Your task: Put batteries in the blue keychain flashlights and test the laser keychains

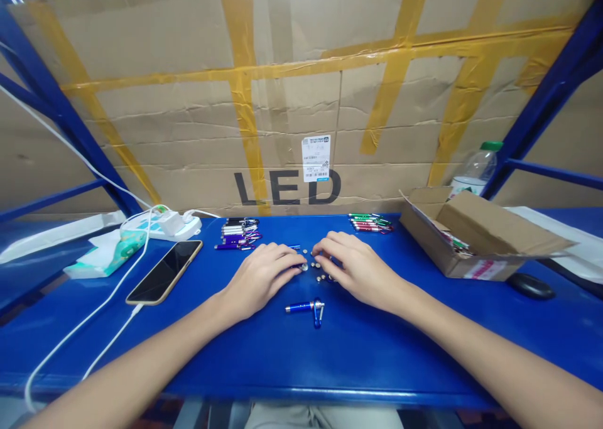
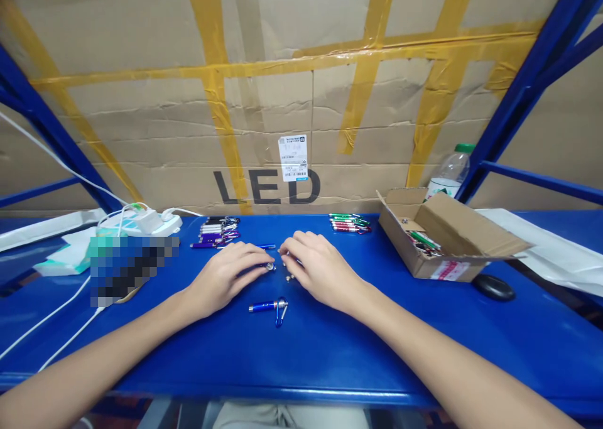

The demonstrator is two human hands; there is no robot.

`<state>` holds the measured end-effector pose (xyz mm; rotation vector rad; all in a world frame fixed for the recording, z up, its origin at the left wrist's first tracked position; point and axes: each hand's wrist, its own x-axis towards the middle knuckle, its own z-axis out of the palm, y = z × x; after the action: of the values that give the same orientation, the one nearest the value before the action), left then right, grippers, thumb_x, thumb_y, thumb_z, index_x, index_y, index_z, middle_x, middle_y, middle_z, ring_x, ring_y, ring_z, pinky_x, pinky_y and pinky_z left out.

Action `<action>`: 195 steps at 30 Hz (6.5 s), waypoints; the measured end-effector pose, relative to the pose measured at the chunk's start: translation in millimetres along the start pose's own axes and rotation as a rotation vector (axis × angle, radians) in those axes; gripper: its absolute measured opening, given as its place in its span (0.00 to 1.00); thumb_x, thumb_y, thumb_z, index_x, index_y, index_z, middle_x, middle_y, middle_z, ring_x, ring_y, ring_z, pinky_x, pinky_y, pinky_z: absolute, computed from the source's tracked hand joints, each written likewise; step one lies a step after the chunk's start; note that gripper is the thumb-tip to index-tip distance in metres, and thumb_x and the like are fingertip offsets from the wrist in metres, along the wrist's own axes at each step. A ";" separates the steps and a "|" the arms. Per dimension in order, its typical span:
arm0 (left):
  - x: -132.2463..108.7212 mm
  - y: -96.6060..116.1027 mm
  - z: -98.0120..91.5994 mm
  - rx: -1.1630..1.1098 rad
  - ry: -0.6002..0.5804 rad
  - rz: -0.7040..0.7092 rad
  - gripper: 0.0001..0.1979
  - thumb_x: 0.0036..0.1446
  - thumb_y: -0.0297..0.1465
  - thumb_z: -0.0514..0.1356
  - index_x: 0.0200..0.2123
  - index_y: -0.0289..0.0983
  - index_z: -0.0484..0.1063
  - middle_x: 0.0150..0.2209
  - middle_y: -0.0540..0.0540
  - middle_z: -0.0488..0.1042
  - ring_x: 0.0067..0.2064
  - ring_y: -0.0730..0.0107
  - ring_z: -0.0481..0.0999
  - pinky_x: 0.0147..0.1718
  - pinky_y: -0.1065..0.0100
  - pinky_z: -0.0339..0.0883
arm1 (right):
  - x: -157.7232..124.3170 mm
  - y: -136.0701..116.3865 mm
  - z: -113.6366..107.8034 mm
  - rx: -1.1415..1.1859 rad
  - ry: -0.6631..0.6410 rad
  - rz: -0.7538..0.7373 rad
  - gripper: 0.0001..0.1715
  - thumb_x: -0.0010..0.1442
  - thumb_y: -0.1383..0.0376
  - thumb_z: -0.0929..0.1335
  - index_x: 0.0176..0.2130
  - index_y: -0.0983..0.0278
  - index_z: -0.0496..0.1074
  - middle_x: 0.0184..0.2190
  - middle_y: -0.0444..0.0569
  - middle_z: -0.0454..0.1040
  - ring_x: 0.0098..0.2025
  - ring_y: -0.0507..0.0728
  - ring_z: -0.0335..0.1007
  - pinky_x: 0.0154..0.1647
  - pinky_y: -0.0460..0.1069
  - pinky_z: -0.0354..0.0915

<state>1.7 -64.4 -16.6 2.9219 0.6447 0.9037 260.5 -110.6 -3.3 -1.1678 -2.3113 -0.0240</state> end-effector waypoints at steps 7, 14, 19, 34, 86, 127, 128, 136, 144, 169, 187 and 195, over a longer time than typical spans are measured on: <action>0.7 1.4 -1.4 0.318 -0.182 0.101 0.15 0.76 0.31 0.54 0.59 0.44 0.78 0.47 0.41 0.74 0.45 0.57 0.70 0.43 0.59 0.63 | 0.2 6.0 4.6 -0.045 -0.120 -0.001 0.11 0.78 0.64 0.64 0.46 0.62 0.76 0.43 0.52 0.77 0.46 0.62 0.71 0.49 0.55 0.63; -0.9 -2.2 2.2 0.240 -0.187 0.021 0.16 0.77 0.33 0.54 0.57 0.48 0.80 0.51 0.41 0.74 0.50 0.55 0.69 0.49 0.57 0.65 | -1.1 6.5 1.4 0.052 -0.237 -0.023 0.08 0.76 0.62 0.68 0.48 0.59 0.78 0.45 0.50 0.76 0.47 0.62 0.68 0.49 0.55 0.61; -0.3 -2.4 1.3 0.000 -0.050 -0.143 0.16 0.77 0.34 0.55 0.59 0.43 0.78 0.52 0.41 0.78 0.52 0.56 0.71 0.55 0.55 0.68 | -1.1 7.0 4.2 0.023 -0.259 0.002 0.07 0.74 0.61 0.70 0.50 0.59 0.78 0.46 0.51 0.76 0.48 0.63 0.68 0.49 0.55 0.61; 2.1 -2.0 3.8 -0.280 -0.044 -0.302 0.11 0.73 0.35 0.62 0.53 0.41 0.80 0.48 0.45 0.83 0.48 0.59 0.76 0.51 0.60 0.68 | -0.7 11.9 7.2 -0.012 -0.240 0.027 0.11 0.76 0.67 0.66 0.45 0.61 0.79 0.43 0.52 0.77 0.47 0.62 0.69 0.48 0.54 0.60; 4.9 2.3 5.2 -0.541 -0.171 -0.459 0.13 0.65 0.37 0.67 0.49 0.39 0.84 0.41 0.47 0.84 0.39 0.65 0.79 0.38 0.68 0.66 | 6.3 -4.2 1.9 0.608 -0.003 0.169 0.08 0.69 0.59 0.74 0.39 0.61 0.77 0.34 0.44 0.75 0.36 0.55 0.71 0.39 0.49 0.66; -1.2 6.3 8.0 -0.238 -0.068 -0.159 0.06 0.72 0.35 0.64 0.46 0.39 0.79 0.39 0.48 0.81 0.40 0.65 0.77 0.44 0.63 0.63 | 1.3 -15.8 4.5 0.255 0.071 -0.092 0.08 0.73 0.60 0.71 0.42 0.61 0.72 0.41 0.48 0.74 0.44 0.58 0.67 0.45 0.52 0.63; -1.4 5.9 8.0 -0.232 -0.066 -0.153 0.07 0.72 0.36 0.64 0.46 0.39 0.79 0.39 0.48 0.81 0.40 0.65 0.77 0.44 0.63 0.63 | 1.3 -16.1 4.5 0.247 0.070 -0.097 0.08 0.74 0.59 0.71 0.42 0.61 0.72 0.41 0.49 0.74 0.44 0.59 0.67 0.45 0.52 0.63; -2.1 4.6 8.7 -0.219 -0.062 -0.150 0.08 0.73 0.36 0.62 0.48 0.39 0.78 0.41 0.46 0.82 0.40 0.64 0.78 0.44 0.62 0.62 | -0.2 -17.5 4.4 0.192 0.076 -0.119 0.13 0.77 0.55 0.66 0.43 0.60 0.71 0.41 0.51 0.74 0.43 0.60 0.66 0.45 0.54 0.64; -1.6 5.4 8.2 -0.226 -0.063 -0.153 0.06 0.72 0.34 0.63 0.48 0.39 0.78 0.40 0.48 0.81 0.40 0.65 0.77 0.44 0.63 0.61 | 1.4 -16.3 3.5 0.180 0.083 -0.134 0.12 0.76 0.56 0.67 0.42 0.61 0.71 0.41 0.51 0.74 0.43 0.60 0.65 0.45 0.53 0.63; -2.0 2.4 8.2 -0.223 -0.083 -0.171 0.08 0.72 0.36 0.64 0.49 0.41 0.79 0.44 0.46 0.83 0.44 0.62 0.80 0.46 0.61 0.65 | 0.9 -17.2 2.6 0.163 0.058 -0.129 0.12 0.76 0.56 0.68 0.43 0.61 0.71 0.41 0.51 0.74 0.43 0.60 0.66 0.45 0.53 0.64; -0.8 -4.7 6.0 -0.255 -0.070 -0.212 0.08 0.72 0.33 0.63 0.50 0.42 0.80 0.50 0.46 0.83 0.53 0.59 0.80 0.54 0.60 0.69 | -1.8 1.7 3.4 -0.059 -0.260 -0.056 0.04 0.73 0.62 0.71 0.45 0.61 0.75 0.46 0.52 0.77 0.48 0.64 0.70 0.48 0.57 0.63; -0.1 -3.1 5.1 -0.275 -0.072 -0.189 0.08 0.72 0.32 0.63 0.51 0.41 0.80 0.51 0.46 0.83 0.53 0.60 0.80 0.54 0.61 0.68 | -2.1 -3.7 2.7 -0.021 -0.272 -0.046 0.04 0.72 0.68 0.70 0.42 0.61 0.72 0.44 0.51 0.77 0.47 0.62 0.70 0.47 0.56 0.63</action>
<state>3.1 -61.0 -21.3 2.5882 0.7143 0.7929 257.5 -113.8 -5.7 -1.1901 -2.5800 0.0994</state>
